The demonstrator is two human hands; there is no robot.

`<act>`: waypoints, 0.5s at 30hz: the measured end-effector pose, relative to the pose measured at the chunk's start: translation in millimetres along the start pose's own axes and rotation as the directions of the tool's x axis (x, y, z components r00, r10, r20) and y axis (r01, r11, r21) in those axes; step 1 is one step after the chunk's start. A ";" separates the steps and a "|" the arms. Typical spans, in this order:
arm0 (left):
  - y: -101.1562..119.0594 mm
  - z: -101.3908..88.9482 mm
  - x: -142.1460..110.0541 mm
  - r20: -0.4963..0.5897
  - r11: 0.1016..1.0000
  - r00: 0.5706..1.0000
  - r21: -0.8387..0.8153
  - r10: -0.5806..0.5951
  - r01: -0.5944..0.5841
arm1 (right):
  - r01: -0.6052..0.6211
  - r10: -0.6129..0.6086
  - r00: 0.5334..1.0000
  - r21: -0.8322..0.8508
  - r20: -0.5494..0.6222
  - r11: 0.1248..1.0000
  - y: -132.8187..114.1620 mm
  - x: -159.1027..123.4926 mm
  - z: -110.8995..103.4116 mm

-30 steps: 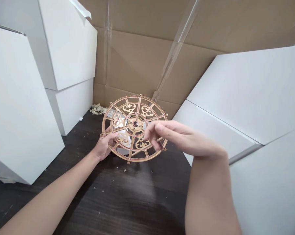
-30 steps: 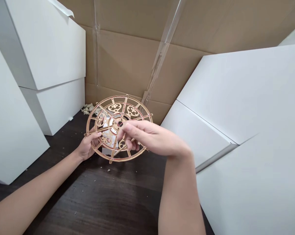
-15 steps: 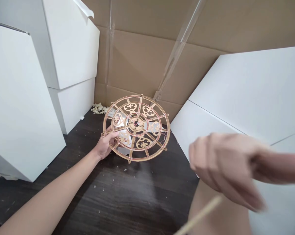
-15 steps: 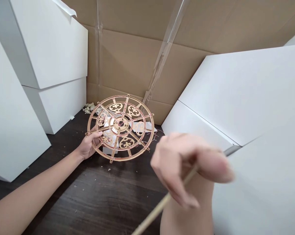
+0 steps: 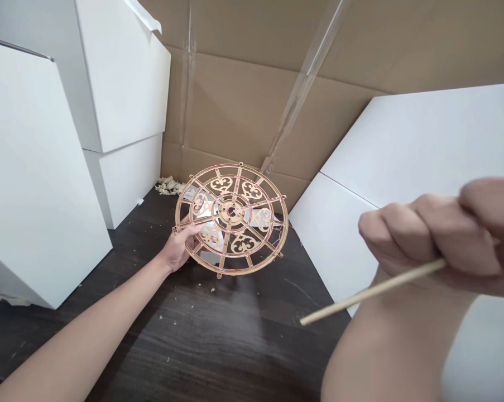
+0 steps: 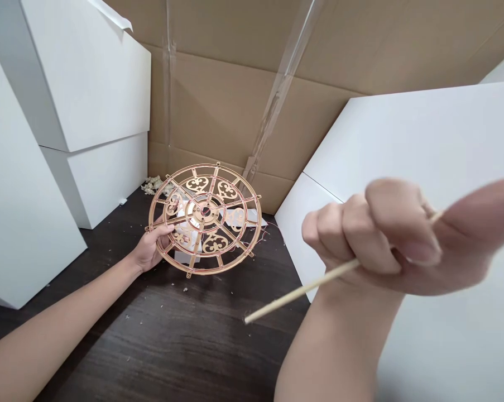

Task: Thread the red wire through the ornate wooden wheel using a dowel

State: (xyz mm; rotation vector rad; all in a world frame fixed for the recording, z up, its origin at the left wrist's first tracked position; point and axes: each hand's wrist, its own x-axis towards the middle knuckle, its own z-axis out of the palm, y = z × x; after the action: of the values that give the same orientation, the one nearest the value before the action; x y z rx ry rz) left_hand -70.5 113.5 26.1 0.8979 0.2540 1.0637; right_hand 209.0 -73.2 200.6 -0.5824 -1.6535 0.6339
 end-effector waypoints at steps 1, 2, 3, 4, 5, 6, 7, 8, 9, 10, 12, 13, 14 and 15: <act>0.3 0.3 -0.1 -0.001 1.000 1.000 0.002 0.000 0.000 | -0.058 0.058 0.998 -0.002 -0.002 0.998 -5.6 8.8 17.0; 0.6 0.7 -0.3 -0.001 1.000 1.000 0.005 -0.003 0.003 | -0.168 0.165 0.985 -0.077 -0.053 0.983 -9.8 16.0 31.1; 0.9 1.1 -0.4 -0.003 1.000 1.000 0.008 -0.007 0.007 | -0.243 0.224 0.967 -0.186 -0.122 0.952 -12.2 21.4 41.8; 1.3 1.5 -0.4 -0.004 1.000 1.000 0.012 -0.013 0.013 | -0.311 0.261 0.945 -0.289 -0.199 0.905 -12.7 25.1 49.0; 1.7 1.9 -0.4 -0.005 1.000 1.000 0.017 -0.018 0.019 | -0.353 0.273 0.927 -0.355 -0.258 0.866 -11.7 27.4 53.2; 2.0 2.2 -0.4 -0.005 0.999 1.000 0.023 -0.023 0.023 | -0.368 0.262 0.918 -0.396 -0.297 0.841 -9.5 28.7 55.2; 2.2 2.4 -0.3 -0.004 0.999 1.000 0.029 -0.025 0.025 | -0.365 0.244 0.916 -0.411 -0.317 0.836 -6.7 29.5 55.9; 2.4 2.6 -0.3 -0.003 0.999 1.000 0.034 -0.024 0.024 | -0.348 0.221 0.920 -0.411 -0.325 0.843 -3.7 30.1 56.0; 2.5 2.7 -0.3 -0.001 0.999 1.000 0.038 -0.022 0.022 | -0.325 0.196 0.925 -0.411 -0.325 0.852 -0.9 30.8 56.2; 2.6 2.9 -0.3 0.001 0.999 1.000 0.041 -0.021 0.021 | -0.307 0.174 0.929 -0.418 -0.328 0.855 1.6 31.8 56.8; 2.6 3.3 -0.5 0.003 0.999 1.000 0.042 -0.020 0.020 | -0.289 0.142 0.933 -0.454 -0.330 0.843 5.4 34.2 58.7; 2.6 3.5 -0.5 0.003 0.999 1.000 0.042 -0.021 0.021 | -0.283 0.130 0.935 -0.476 -0.329 0.833 7.1 35.5 59.6; 2.6 3.7 -0.6 0.002 0.999 1.000 0.043 -0.021 0.021 | -0.278 0.115 0.936 -0.498 -0.333 0.821 8.9 36.7 60.0; 2.6 3.9 -0.6 -0.002 0.999 1.000 0.043 -0.020 0.020 | -0.278 0.102 0.934 -0.517 -0.341 0.809 11.0 37.7 59.7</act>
State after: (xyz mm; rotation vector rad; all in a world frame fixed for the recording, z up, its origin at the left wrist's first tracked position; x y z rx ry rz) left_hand -70.2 111.5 30.3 0.9312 0.2873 1.0440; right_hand 144.3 -44.8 211.5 -1.2284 -1.4894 0.1677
